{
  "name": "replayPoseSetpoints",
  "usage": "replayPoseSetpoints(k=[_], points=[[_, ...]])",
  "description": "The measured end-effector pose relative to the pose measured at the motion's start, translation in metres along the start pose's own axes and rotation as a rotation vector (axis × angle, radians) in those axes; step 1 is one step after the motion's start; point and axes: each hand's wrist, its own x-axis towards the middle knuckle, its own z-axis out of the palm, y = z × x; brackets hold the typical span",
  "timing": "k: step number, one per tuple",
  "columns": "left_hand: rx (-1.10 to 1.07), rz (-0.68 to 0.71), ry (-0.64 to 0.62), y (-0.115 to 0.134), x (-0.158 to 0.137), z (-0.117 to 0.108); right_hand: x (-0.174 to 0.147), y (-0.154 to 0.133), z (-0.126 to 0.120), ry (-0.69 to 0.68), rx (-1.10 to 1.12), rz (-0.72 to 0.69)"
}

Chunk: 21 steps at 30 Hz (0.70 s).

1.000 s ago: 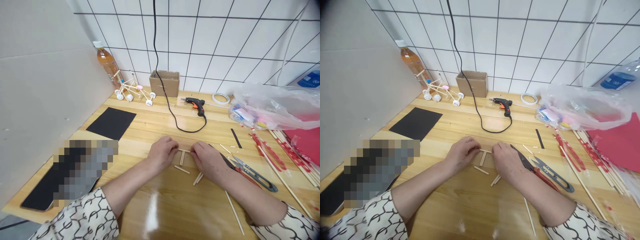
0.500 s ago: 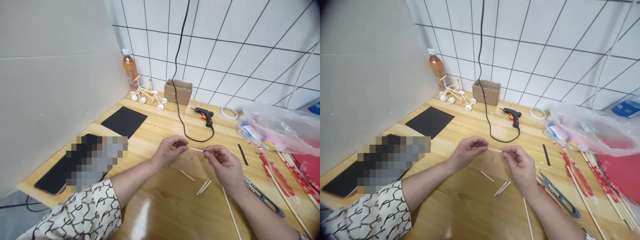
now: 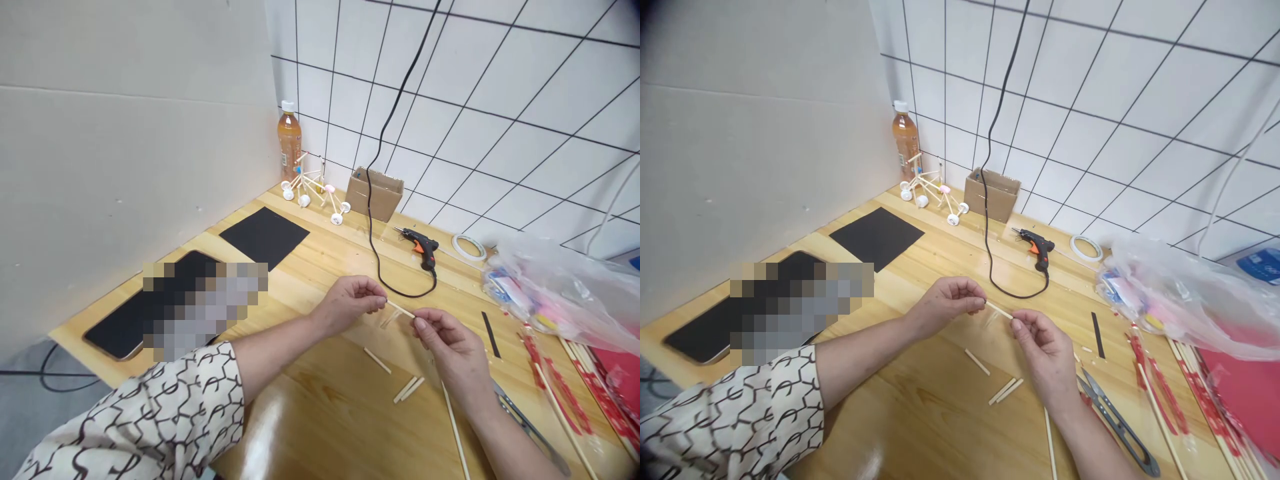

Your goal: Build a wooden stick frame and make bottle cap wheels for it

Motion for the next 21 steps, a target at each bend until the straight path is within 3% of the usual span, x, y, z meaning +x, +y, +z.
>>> replayPoseSetpoints(k=[9, 21], points=[[-0.065, -0.024, 0.008, 0.0009, -0.0015, 0.0006, -0.0015, -0.0035, 0.0029, -0.074, -0.122, -0.008], [-0.001, -0.14, -0.069, -0.0086, -0.0048, 0.003, -0.0033, -0.0072, -0.0003, 0.052, -0.098, -0.069]])
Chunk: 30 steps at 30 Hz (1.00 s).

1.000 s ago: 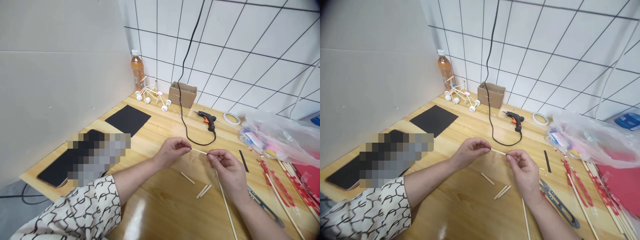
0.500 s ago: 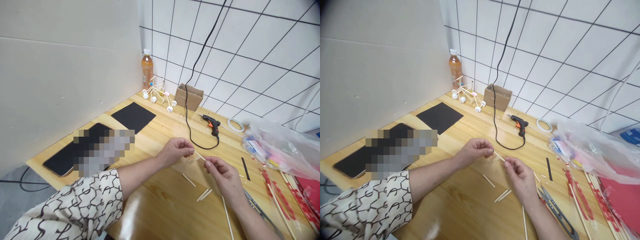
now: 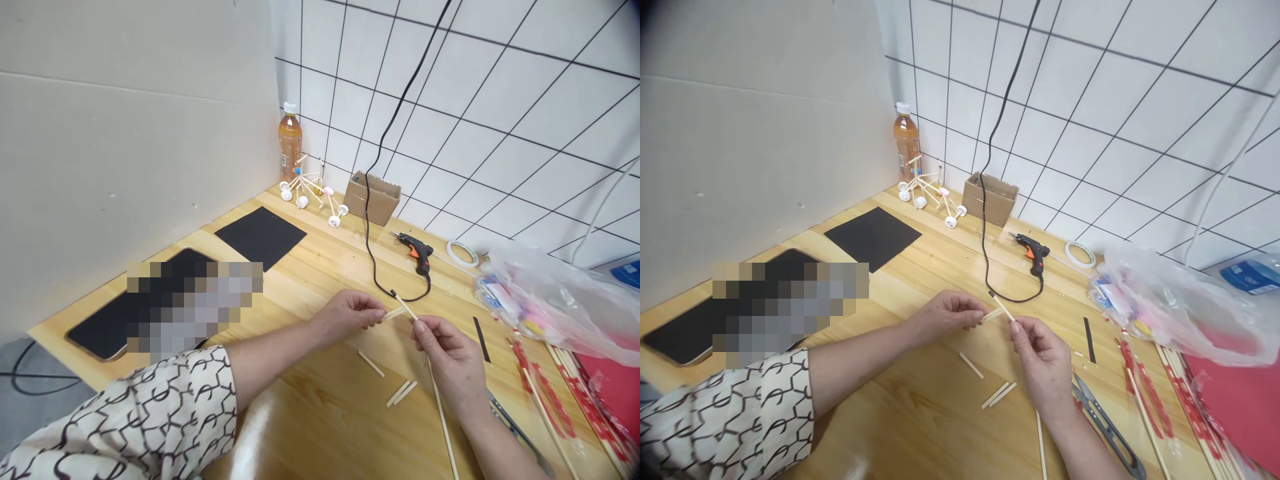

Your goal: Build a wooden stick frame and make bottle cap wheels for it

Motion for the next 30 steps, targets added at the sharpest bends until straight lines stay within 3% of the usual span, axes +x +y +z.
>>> replayPoseSetpoints(k=[30], points=[[0.047, -0.021, -0.016, -0.011, -0.001, 0.006, -0.002, 0.0, 0.0, -0.054, -0.045, -0.035]])
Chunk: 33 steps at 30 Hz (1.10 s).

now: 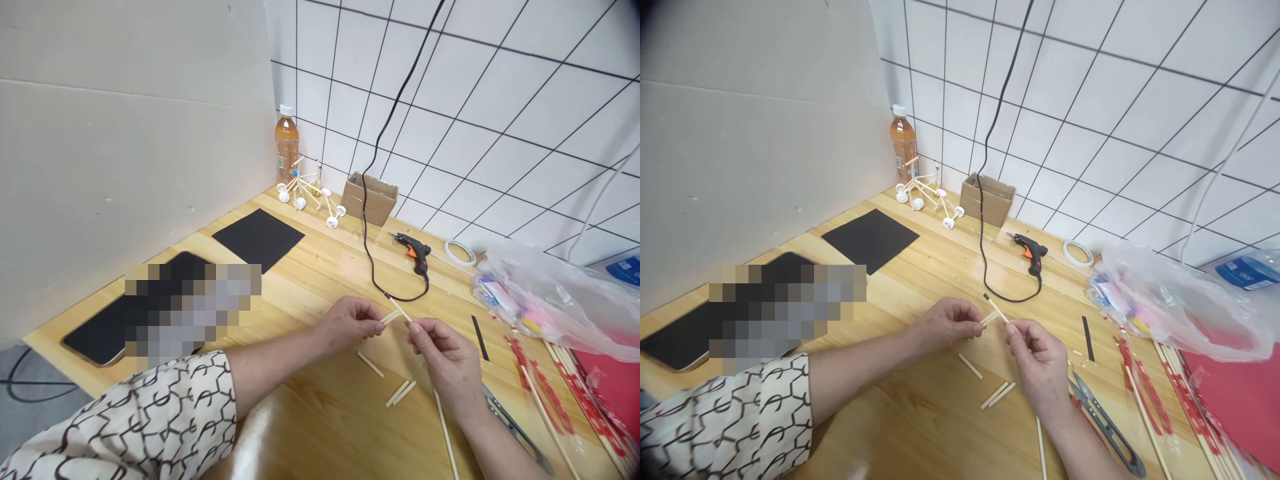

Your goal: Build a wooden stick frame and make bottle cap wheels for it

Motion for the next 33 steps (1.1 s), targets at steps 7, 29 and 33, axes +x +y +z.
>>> replayPoseSetpoints(k=[7, 29, 33], points=[[-0.022, -0.015, -0.061, 0.006, -0.003, -0.001, 0.002, 0.001, -0.004, -0.041, -0.002, 0.038], [0.04, 0.079, -0.041, 0.003, -0.005, 0.004, 0.0, 0.004, 0.005, 0.002, -0.221, -0.4], [0.062, 0.105, -0.026, 0.005, -0.01, 0.01, -0.002, 0.003, 0.006, 0.009, -0.23, -0.406]])
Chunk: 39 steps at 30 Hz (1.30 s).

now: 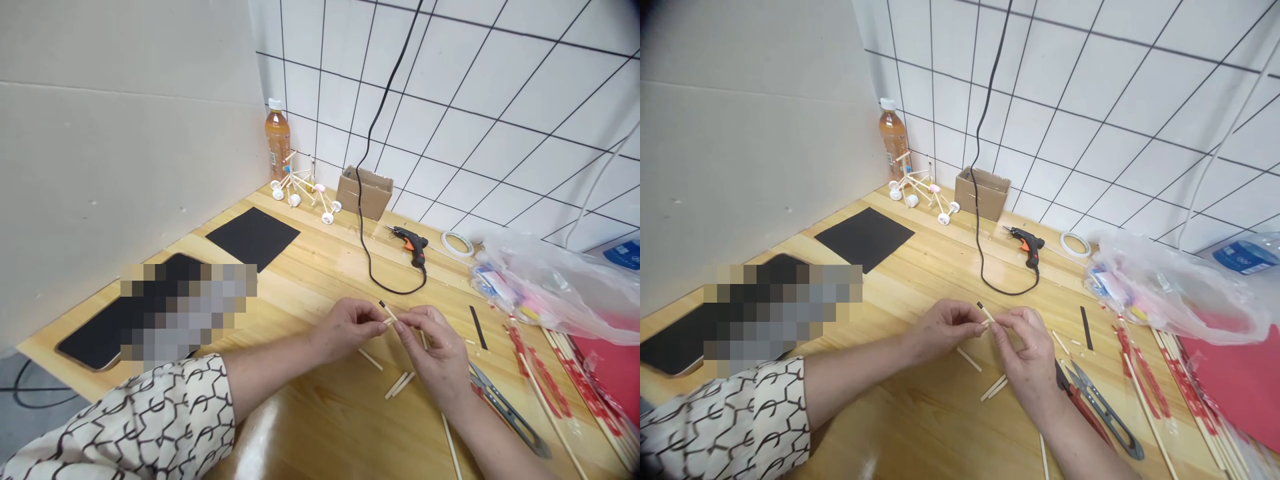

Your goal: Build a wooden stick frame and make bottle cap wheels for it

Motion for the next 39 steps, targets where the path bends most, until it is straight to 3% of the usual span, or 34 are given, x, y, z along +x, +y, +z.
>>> replayPoseSetpoints(k=[26, 31, 39], points=[[0.185, 0.111, 0.049, 0.003, -0.009, 0.005, -0.005, -0.008, 0.004, -0.036, 0.051, 0.097], [0.096, 0.09, 0.068, 0.003, -0.009, 0.007, -0.001, -0.01, 0.003, -0.021, 0.067, 0.113], [-0.003, 0.02, 0.066, -0.001, -0.003, 0.003, 0.003, -0.003, -0.007, -0.109, 0.106, 0.184]])
